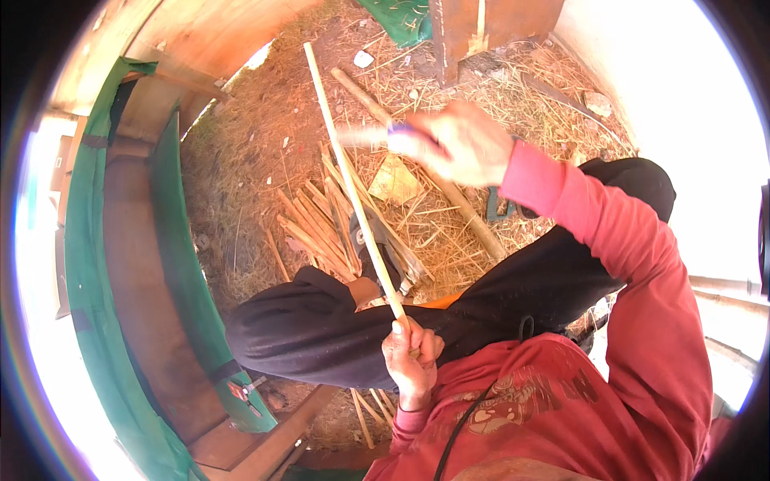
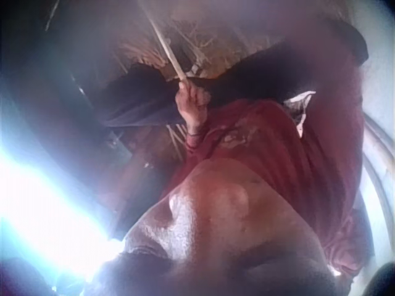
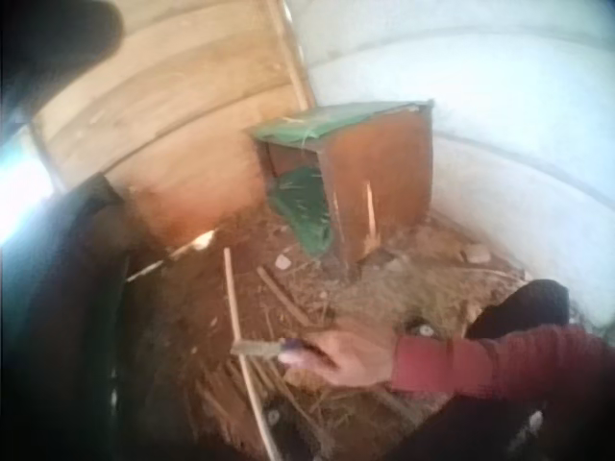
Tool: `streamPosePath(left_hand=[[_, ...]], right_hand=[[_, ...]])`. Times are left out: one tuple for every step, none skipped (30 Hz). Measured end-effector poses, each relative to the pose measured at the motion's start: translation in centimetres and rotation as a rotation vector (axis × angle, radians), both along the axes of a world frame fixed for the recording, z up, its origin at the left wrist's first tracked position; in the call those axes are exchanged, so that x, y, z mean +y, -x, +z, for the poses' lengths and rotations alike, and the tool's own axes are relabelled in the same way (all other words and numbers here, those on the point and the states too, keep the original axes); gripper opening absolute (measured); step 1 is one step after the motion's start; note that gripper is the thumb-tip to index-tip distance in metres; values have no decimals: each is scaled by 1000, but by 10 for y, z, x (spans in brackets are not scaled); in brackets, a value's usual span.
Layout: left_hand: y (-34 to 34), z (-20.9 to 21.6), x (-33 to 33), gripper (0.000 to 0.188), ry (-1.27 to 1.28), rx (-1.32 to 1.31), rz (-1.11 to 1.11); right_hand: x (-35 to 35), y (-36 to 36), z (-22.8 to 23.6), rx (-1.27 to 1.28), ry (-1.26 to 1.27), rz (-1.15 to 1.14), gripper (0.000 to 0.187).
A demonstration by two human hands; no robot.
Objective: The person sits on the ground and uses a small axe to sharpen a thin wooden stick. They hold the stick vertically in their left hand and repeatedly strike it with the axe in their right hand to create a pointed tip. The person rotates the stick occasionally to ensure even sharpening.
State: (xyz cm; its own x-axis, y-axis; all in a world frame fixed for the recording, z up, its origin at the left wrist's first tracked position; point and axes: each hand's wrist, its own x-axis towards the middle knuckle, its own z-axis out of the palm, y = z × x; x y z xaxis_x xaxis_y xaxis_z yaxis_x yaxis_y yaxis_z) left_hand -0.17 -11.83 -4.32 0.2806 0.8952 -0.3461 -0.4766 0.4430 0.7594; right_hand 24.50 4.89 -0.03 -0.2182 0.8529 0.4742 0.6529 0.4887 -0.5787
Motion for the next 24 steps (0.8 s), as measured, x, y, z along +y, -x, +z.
streamPosePath(left_hand=[[1,-2,2,44,-10,-8,-13],[2,-2,1,44,-26,-40,-45],[2,-3,0,44,-41,-72,-76],[2,-3,-1,44,-57,-104,-107],[3,-3,-3,44,-51,-93,-89],[4,-4,-7,44,-45,-81,-71],[4,-4,-10,45,-40,-72,-59],[5,-5,-12,45,-25,-70,-91],[7,-8,-15,45,-9,-66,-123],[11,-11,-20,46,1,-61,-146],[13,-14,-22,46,-7,-31,-162],[16,-17,-23,46,-15,-1,-178],[19,-20,-26,47,-23,31,-183],[21,-22,-25,48,-42,49,-186],[23,-22,-24,49,-5,23,-168],[24,-20,-22,49,29,-3,-137],[25,-18,-19,50,64,-30,-100],[23,-14,-14,51,75,-49,-77],[20,-11,-9,52,69,-117,-38],[16,-7,-4,53,72,-87,-34],[14,-4,1,53,78,-52,-27],[12,-1,4,53,60,-62,-28],[10,0,6,53,47,-51,-16],[8,2,9,53,36,-42,-16]], right_hand=[[-5,2,-8,-136,62,21,39],[-11,6,-11,-164,29,87,39],[-15,11,-14,-192,-5,153,38],[-18,15,-17,-177,-57,132,39],[-16,16,-18,-163,-44,89,39],[-12,15,-17,-149,-32,46,40],[-8,12,-15,-139,-19,-3,41],[-5,6,-6,-204,6,-103,45],[3,-3,-7,-226,18,-193,46],[15,-12,-7,-246,24,-273,48],[24,-24,-6,-267,34,-370,50],[31,-38,-2,-276,59,-466,51],[38,-49,6,-282,84,-551,52],[39,-56,10,-289,110,-636,53],[35,-59,9,-245,28,-653,51],[34,-60,7,-200,-57,-657,50],[35,-58,6,-153,-141,-654,48],[25,-43,14,-27,57,-550,41],[16,-28,9,-2,-16,-412,37],[4,-17,5,23,-88,-275,34],[-11,-4,5,-48,91,-155,32],[-22,7,-6,-153,-15,-25,32],[-33,19,-5,-159,34,123,34],[-44,30,-5,-118,-30,230,36]])
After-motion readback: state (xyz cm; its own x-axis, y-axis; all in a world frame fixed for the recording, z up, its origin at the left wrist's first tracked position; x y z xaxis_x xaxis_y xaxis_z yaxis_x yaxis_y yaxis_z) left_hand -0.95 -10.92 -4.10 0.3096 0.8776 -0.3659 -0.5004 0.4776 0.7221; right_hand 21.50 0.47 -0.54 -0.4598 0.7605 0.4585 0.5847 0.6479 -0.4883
